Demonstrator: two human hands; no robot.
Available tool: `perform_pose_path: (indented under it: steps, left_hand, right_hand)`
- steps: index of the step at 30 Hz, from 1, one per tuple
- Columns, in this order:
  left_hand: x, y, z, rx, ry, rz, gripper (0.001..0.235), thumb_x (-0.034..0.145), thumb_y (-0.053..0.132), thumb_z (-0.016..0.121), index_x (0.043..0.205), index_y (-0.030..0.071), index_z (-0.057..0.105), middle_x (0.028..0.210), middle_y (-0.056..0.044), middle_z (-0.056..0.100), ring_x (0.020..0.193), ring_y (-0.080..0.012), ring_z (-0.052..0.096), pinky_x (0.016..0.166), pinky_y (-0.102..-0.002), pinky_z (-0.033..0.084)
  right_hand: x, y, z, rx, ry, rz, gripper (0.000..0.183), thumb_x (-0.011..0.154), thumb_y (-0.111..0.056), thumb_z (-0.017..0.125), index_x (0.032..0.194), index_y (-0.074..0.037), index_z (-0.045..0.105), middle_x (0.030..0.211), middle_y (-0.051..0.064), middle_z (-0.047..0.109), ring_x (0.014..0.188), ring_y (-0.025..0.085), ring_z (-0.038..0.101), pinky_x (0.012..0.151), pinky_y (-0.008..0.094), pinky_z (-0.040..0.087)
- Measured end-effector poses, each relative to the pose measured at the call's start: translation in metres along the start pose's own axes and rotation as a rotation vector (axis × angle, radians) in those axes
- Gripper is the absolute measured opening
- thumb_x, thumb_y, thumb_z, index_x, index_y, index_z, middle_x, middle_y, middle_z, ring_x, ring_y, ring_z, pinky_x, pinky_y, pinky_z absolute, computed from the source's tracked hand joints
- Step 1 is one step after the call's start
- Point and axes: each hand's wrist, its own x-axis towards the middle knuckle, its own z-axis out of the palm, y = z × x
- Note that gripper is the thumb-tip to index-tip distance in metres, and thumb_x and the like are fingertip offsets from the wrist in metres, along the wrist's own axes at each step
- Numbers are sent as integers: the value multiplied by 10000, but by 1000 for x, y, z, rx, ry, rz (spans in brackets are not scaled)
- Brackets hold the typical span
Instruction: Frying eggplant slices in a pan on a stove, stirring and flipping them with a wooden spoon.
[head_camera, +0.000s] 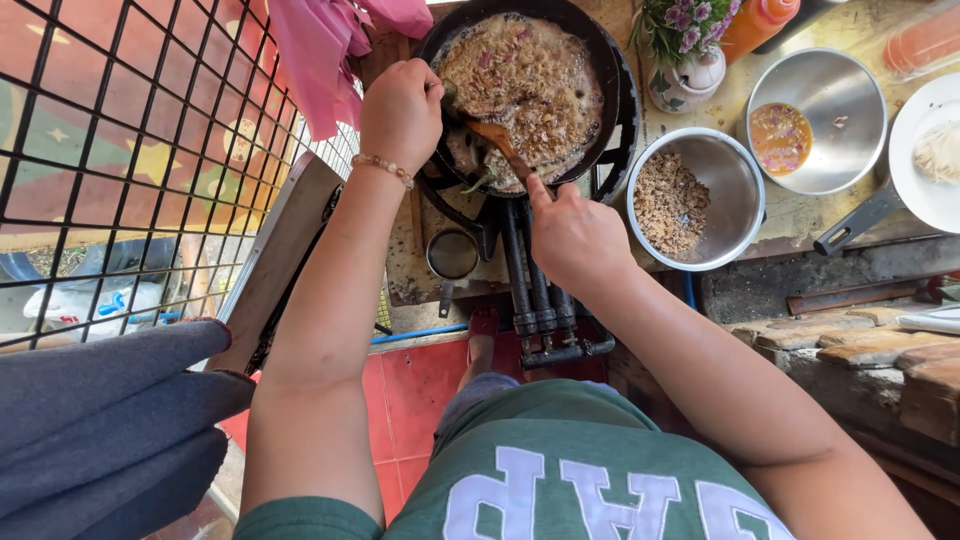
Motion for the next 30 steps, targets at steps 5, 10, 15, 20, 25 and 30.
perform_pose_path:
  steps: [5,10,15,20,25,30]
  left_hand:
    - [2,2,1,-44,47,56,182,953,49,688,789,97,624,810,-55,671,695,-202,645,604,-353,567]
    - [6,1,4,-40,73,87,174,944,37,687,792,94,624,784,-49,661,691,-203,639,598,-348,556]
    - [8,3,1,-54,92,106,177,937,32,687,787,97,620,775,-48,656,681,-204,631,586,-348,540]
    - [10,2,2,-56,89,106,190,933,20,688,775,96,616,775,-49,666,689,-202,646,596,-340,560]
    - [12,3,2,-55,79,93,173,937,21,681,786,88,625,783,-54,667,692,-204,643,600,-341,564]
    - [13,5,0,-61,68,90,218,934,7,650,754,110,582,773,-41,648,705,-196,639,614,-335,564]
  right_hand:
    - [15,-2,5,-6,-21,32,736,965,-56,353,1674,-134,170,1220,220,561,688,378,675,516,447,511]
    - [24,-6,-2,26,-30,62,730,972,-63,326,1673,-145,144,1333,241,510,790,405,692,562,464,535]
    - [19,-7,-11,80,-17,86,681,997,-88,269,1668,-167,187,1350,224,524,797,398,697,560,461,540]
    - [25,-5,-8,87,-20,124,674,1022,-111,293,1680,-192,173,1197,197,539,749,384,659,565,459,510]
    - [31,2,0,97,17,119,631,1048,-170,282,1673,-198,197,1169,202,555,727,389,664,551,468,509]
    - [12,2,-15,108,-44,153,633,1051,-174,264,1679,-222,193,1198,183,562,798,380,678,594,471,540]
